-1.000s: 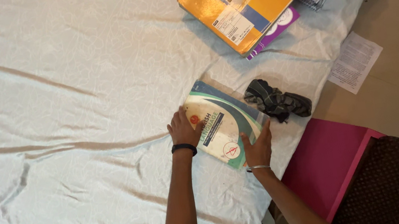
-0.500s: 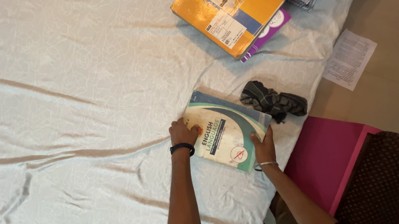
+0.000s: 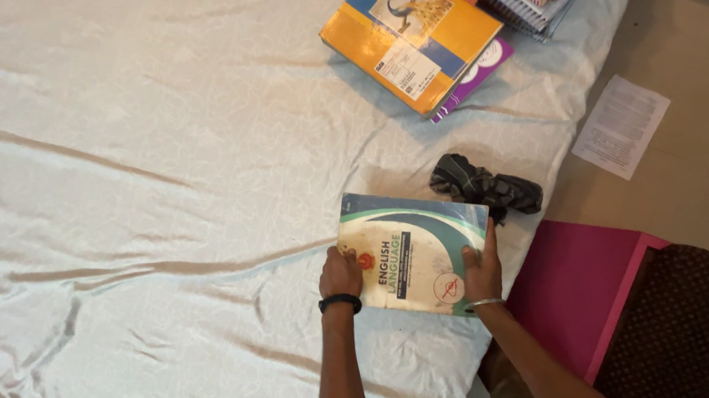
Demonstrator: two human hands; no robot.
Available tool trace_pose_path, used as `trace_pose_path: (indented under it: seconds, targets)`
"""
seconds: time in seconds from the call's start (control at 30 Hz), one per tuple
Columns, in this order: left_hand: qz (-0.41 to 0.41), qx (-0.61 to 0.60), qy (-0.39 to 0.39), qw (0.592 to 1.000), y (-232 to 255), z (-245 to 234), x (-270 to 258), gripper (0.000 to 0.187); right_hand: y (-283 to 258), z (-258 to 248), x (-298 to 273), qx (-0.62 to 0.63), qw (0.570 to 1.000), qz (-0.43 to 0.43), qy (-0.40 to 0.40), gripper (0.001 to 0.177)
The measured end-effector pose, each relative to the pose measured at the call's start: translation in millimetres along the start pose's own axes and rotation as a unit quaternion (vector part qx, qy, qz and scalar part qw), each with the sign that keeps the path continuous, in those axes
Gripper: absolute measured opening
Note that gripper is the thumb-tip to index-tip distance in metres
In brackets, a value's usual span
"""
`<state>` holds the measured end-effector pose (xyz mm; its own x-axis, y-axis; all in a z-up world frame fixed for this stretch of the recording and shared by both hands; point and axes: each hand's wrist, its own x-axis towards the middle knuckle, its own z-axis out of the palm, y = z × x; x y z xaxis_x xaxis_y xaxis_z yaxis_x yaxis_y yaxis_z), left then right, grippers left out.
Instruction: The person wipes a book with a cloth, carries it across the room to a wooden wardrobe, and places it on a shelf inside before returning to the bed to pick up another book.
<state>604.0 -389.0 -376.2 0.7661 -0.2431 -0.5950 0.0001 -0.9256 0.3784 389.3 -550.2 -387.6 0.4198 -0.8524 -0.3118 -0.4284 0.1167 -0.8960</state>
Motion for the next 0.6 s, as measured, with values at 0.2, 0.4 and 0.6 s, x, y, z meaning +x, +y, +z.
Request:
trace_pose_path:
  seconds: [0.2, 0.4, 0.6]
  targets:
    - [0.043, -0.047, 0.075, 0.995, -1.8, -11.0, -39.3, 0.035, -40.6, -18.8, -12.5, -0.051, 0.997, -0.059, -0.006, 0.08]
    - [0.045, -0.089, 0.116, 0.988, -3.8, -18.4, -87.6, 0.031, -72.7, -38.8, -33.4, -0.059, 0.995, -0.08, -0.024, 0.075]
    - [0.026, -0.084, 0.15, 0.985, -1.9, -32.8, -124.1, 0.03, -96.1, -54.7, -59.4, -0.073, 0.99, -0.115, -0.029, 0.074]
